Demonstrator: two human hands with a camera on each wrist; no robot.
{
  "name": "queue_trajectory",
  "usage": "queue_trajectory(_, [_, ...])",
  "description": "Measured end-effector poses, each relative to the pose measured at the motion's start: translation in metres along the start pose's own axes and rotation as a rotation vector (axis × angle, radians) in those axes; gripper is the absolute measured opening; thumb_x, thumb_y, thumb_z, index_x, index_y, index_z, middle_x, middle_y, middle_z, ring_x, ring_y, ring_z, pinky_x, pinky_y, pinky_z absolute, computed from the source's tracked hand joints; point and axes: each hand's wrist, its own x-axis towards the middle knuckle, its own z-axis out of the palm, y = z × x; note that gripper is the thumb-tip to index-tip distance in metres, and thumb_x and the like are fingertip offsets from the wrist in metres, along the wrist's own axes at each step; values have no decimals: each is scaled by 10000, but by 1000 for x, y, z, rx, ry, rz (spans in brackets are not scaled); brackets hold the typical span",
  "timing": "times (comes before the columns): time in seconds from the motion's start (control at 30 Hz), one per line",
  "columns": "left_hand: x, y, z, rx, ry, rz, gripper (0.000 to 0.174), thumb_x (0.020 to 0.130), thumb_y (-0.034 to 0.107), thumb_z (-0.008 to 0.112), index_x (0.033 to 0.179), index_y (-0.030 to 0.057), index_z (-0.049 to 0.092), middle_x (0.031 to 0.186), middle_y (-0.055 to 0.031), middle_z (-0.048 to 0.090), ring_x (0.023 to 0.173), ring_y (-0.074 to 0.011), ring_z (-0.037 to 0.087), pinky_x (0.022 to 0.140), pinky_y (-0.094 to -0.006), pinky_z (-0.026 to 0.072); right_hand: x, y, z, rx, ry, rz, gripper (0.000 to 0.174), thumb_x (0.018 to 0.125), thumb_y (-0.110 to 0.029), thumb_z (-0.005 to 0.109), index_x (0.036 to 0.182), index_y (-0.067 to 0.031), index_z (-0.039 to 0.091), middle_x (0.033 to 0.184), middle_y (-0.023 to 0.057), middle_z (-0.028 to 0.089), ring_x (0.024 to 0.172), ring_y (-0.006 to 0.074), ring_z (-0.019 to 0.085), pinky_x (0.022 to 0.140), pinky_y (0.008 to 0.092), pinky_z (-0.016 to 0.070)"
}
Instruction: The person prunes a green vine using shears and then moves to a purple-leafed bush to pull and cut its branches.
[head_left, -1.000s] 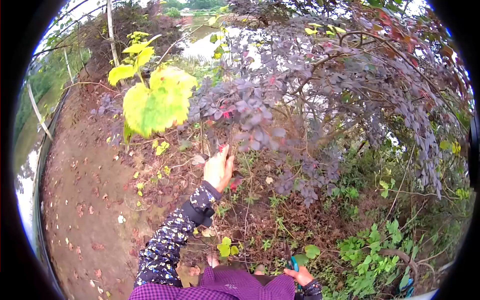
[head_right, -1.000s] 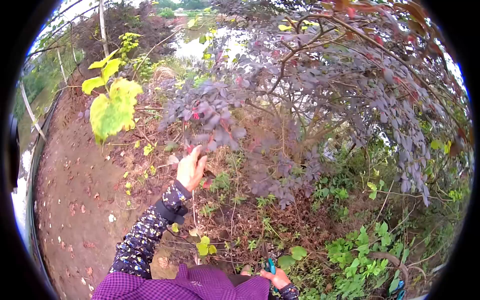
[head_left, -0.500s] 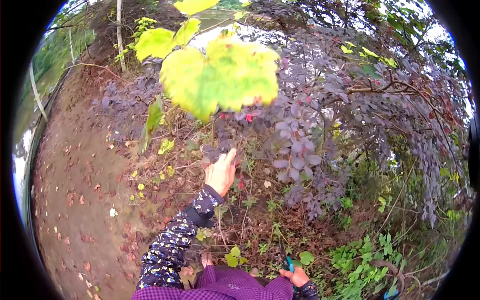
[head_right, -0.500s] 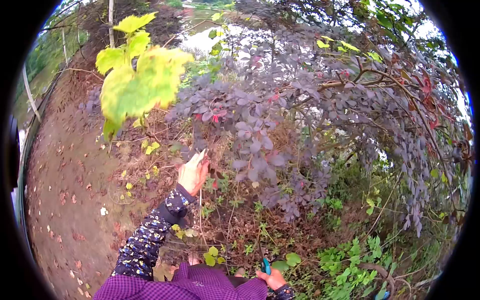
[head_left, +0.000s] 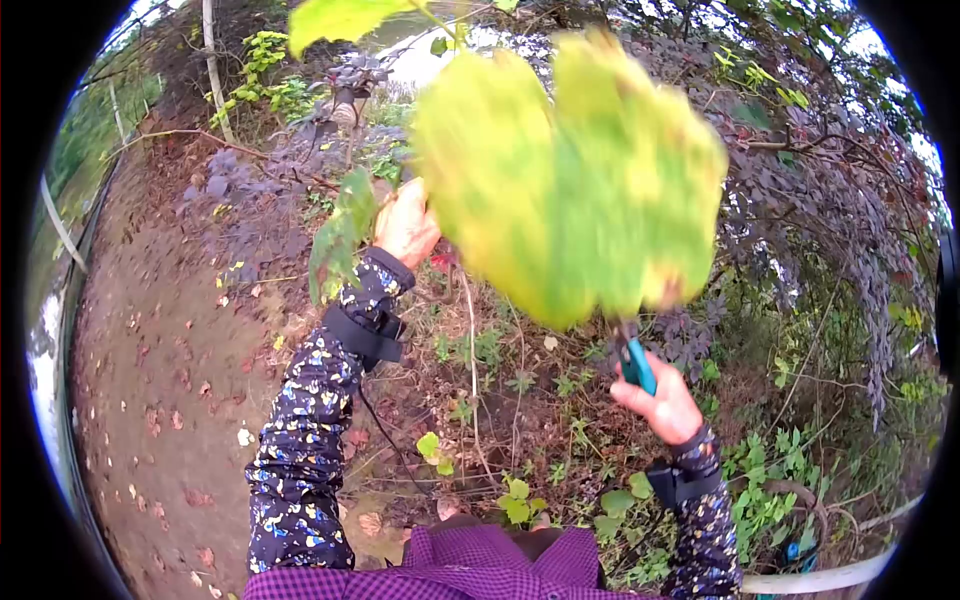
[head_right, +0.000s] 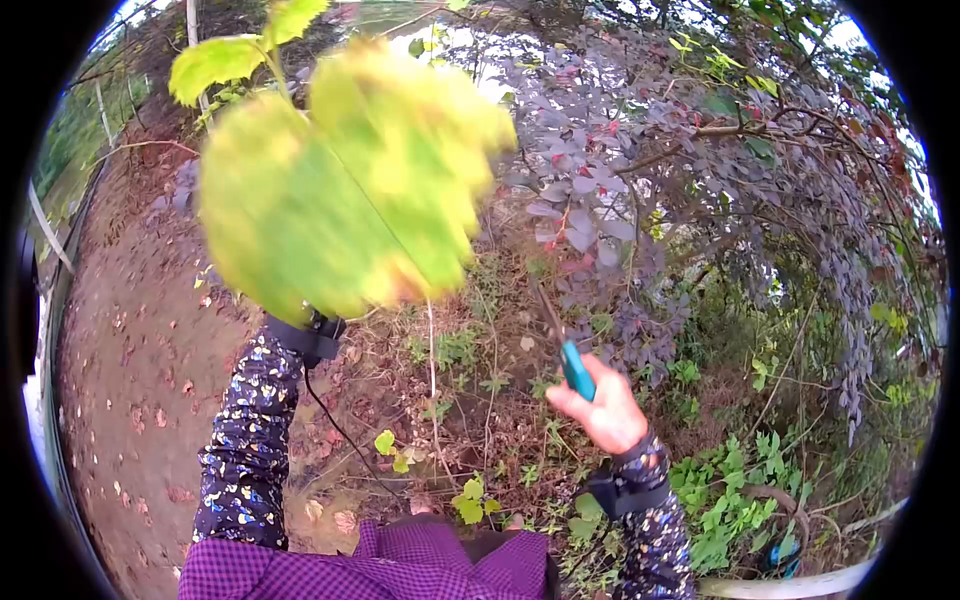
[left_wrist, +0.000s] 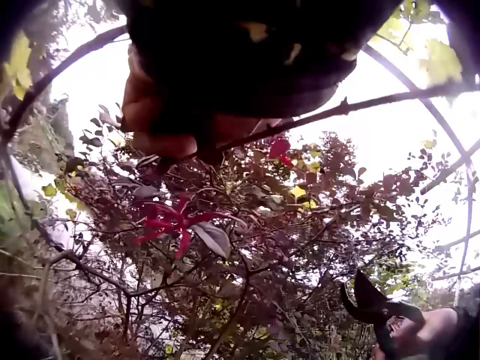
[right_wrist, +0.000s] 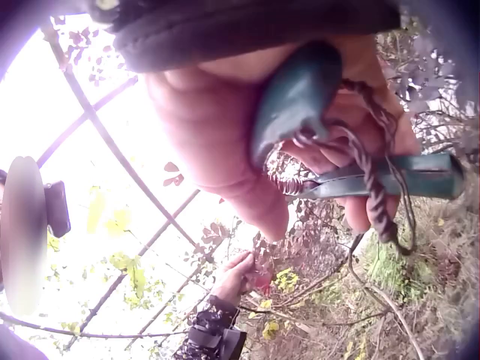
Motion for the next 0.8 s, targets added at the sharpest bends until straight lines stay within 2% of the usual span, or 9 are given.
queue_trajectory(0.03, [10, 16, -16, 76, -152, -95, 296, 845, 226, 588, 1070, 37, 621, 913, -77, 654, 819, -184, 606, 733, -313, 472, 16, -13, -7, 19, 6, -33, 426, 762, -362, 687, 923, 4, 539, 730, 26, 540, 681, 123, 513, 651, 274, 444])
queue_trajectory(0.07, [15, 19, -18, -15, -106, -120, 176, 809, 125, 627, 955, 33, 662, 698, -5, 636, 639, -102, 577, 609, -258, 456, 33, -23, -16, -18, 1, -50, 422, 759, -357, 687, 924, 5, 546, 743, 27, 549, 680, 122, 512, 650, 273, 441])
queue_trajectory(0.1, [21, 6, -15, -103, -135, -140, 199, 833, 153, 611, 980, 25, 651, 701, -2, 615, 631, -71, 545, 585, -238, 433, 49, -31, -24, -57, -6, -71, 417, 756, -351, 687, 925, 6, 554, 756, 28, 558, 679, 121, 511, 649, 273, 439])
queue_trajectory(0.17, [30, 4, -21, -186, -235, -291, 196, 844, 153, 604, 979, 20, 651, 688, 3, 606, 608, -63, 532, 560, -229, 415, 72, -56, -38, -242, 17, -106, 383, 782, -315, 658, 957, 10, 557, 754, 35, 595, 670, 125, 566, 642, 257, 455])
queue_trajectory(0.23, [33, 7, -27, -380, -280, -429, 209, 859, 188, 575, 998, 60, 663, 650, 19, 588, 513, -52, 469, 412, -217, 338, 93, -65, -52, 54, -19, -211, 359, 810, -332, 628, 949, -4, 578, 770, 48, 622, 680, 125, 598, 634, 255, 466])
queue_trajectory(0.3, [37, 13, -37, -318, -317, -560, 219, 864, 204, 558, 1008, 77, 664, 633, 28, 579, 419, -48, 404, 340, -211, 269, 108, -73, -79, 78, 80, -94, 361, 840, -365, 595, 957, -23, 591, 789, 50, 635, 679, 121, 615, 635, 248, 477])
queue_trajectory(0.37, [37, -4, -41, -349, -300, -649, 224, 859, 209, 559, 1010, 80, 663, 635, 27, 590, 358, -48, 362, 321, -208, 248, 114, -69, -106, 167, 179, -44, 416, 861, -444, 557, 989, -49, 586, 857, 46, 638, 731, 120, 621, 676, 255, 491])
queue_trajectory(0.47, [35, -22, -48, -399, -317, -670, 209, 856, 220, 566, 976, 71, 651, 638, 5, 607, 350, -59, 380, 317, -215, 266, 113, -61, -137, 388, 102, -37, 454, 841, -487, 572, 955, -48, 588, 831, 64, 641, 760, 160, 630, 715, 299, 500])
queue_trajectory(0.8, [29, -27, -57, -296, -251, -810, 183, 850, 179, 588, 985, 62, 632, 648, -32, 633, 361, -87, 421, 322, -235, 302, 95, -55, -137, 220, 32, -129, 408, 881, -402, 546, 1040, -28, 591, 847, 47, 639, 748, 144, 623, 710, 291, 493])
